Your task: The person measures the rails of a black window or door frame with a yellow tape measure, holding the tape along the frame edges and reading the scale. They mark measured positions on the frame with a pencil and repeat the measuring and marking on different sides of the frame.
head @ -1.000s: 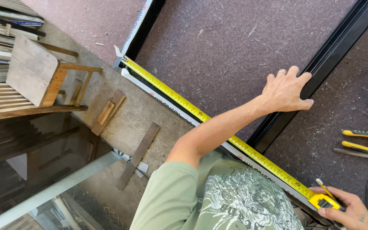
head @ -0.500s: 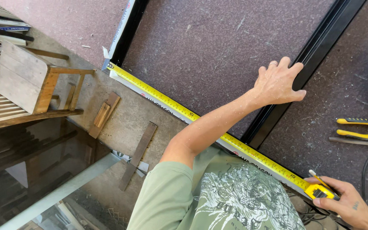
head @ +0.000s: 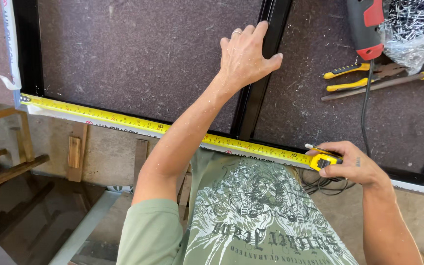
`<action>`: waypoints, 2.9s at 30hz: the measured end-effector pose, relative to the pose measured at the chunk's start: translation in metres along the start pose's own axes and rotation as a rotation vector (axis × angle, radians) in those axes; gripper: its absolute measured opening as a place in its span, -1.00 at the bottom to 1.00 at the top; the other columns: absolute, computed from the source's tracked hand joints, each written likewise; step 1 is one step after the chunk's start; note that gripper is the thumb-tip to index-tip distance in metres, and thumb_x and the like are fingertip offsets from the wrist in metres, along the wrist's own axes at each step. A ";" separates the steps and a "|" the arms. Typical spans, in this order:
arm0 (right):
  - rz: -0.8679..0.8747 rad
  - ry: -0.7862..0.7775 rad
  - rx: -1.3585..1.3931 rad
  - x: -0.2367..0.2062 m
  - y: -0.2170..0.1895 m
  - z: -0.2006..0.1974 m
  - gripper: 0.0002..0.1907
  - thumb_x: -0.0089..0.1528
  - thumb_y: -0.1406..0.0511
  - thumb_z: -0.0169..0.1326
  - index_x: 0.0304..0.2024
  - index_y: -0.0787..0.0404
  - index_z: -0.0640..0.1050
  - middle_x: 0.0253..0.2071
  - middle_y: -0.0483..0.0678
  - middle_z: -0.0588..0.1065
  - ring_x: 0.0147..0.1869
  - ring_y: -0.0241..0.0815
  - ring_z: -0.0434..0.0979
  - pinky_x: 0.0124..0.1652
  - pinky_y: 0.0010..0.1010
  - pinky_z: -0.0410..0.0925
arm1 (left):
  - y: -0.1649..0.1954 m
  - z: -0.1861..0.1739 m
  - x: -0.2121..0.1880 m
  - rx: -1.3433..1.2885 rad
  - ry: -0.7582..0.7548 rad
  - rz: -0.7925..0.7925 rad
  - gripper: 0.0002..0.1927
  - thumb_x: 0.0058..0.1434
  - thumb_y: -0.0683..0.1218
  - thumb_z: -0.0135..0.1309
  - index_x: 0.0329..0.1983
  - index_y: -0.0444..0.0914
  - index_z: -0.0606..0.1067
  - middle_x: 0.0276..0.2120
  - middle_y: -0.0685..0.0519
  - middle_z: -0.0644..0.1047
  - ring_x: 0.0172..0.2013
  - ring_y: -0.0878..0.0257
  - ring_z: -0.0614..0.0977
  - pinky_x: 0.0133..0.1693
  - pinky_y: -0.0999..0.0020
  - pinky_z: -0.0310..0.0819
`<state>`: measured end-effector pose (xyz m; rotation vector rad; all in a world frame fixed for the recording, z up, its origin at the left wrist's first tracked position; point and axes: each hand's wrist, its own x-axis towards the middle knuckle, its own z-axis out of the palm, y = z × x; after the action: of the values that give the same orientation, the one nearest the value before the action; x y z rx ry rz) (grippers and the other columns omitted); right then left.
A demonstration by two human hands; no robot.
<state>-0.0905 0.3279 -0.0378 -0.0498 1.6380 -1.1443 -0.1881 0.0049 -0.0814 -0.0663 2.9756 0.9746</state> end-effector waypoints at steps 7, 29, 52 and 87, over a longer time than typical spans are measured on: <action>0.052 -0.032 0.026 0.004 -0.010 0.000 -0.41 -0.16 0.36 0.26 -0.04 0.42 0.67 -0.29 -0.01 0.62 -0.21 -0.24 0.52 -0.19 -0.43 0.36 | 0.002 -0.014 -0.001 -0.022 -0.014 0.043 -0.13 -0.11 0.21 0.28 0.23 -0.28 0.36 -0.37 -0.03 0.61 -0.16 -0.09 0.58 -0.23 -0.10 0.33; 0.044 -0.025 0.014 0.006 -0.008 0.000 -0.40 -0.19 0.33 0.25 -0.07 0.44 0.68 -0.30 0.01 0.61 -0.21 -0.24 0.52 -0.17 -0.46 0.35 | 0.000 -0.015 -0.006 -0.081 -0.020 0.027 -0.18 -0.05 0.09 0.24 0.31 -0.24 0.36 -0.61 0.12 0.51 -0.44 0.19 0.59 -0.25 0.08 0.21; 0.069 -0.029 -0.020 0.008 -0.009 -0.001 -0.38 -0.19 0.33 0.26 -0.06 0.44 0.68 -0.32 0.03 0.61 -0.25 -0.21 0.52 -0.20 -0.44 0.35 | -0.001 -0.019 -0.006 -0.131 -0.040 0.043 -0.10 -0.05 0.18 0.29 0.32 -0.30 0.33 -0.62 0.11 0.52 -0.41 0.16 0.61 -0.19 0.03 0.29; -0.720 0.726 0.108 -0.004 0.015 0.176 -0.55 0.33 0.18 -0.07 0.22 0.23 0.35 0.18 0.05 0.23 0.25 -0.17 0.22 0.22 -0.32 0.18 | 0.045 -0.026 -0.251 -0.925 -0.304 -0.194 -0.45 0.28 -0.10 0.07 0.34 -0.36 0.39 -0.01 -0.06 0.49 -0.01 0.20 0.53 0.05 0.31 0.42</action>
<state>0.0532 0.2256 -0.0368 -0.1825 2.2790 -1.9548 0.0610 0.0347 -0.0284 -0.1826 1.9819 1.9909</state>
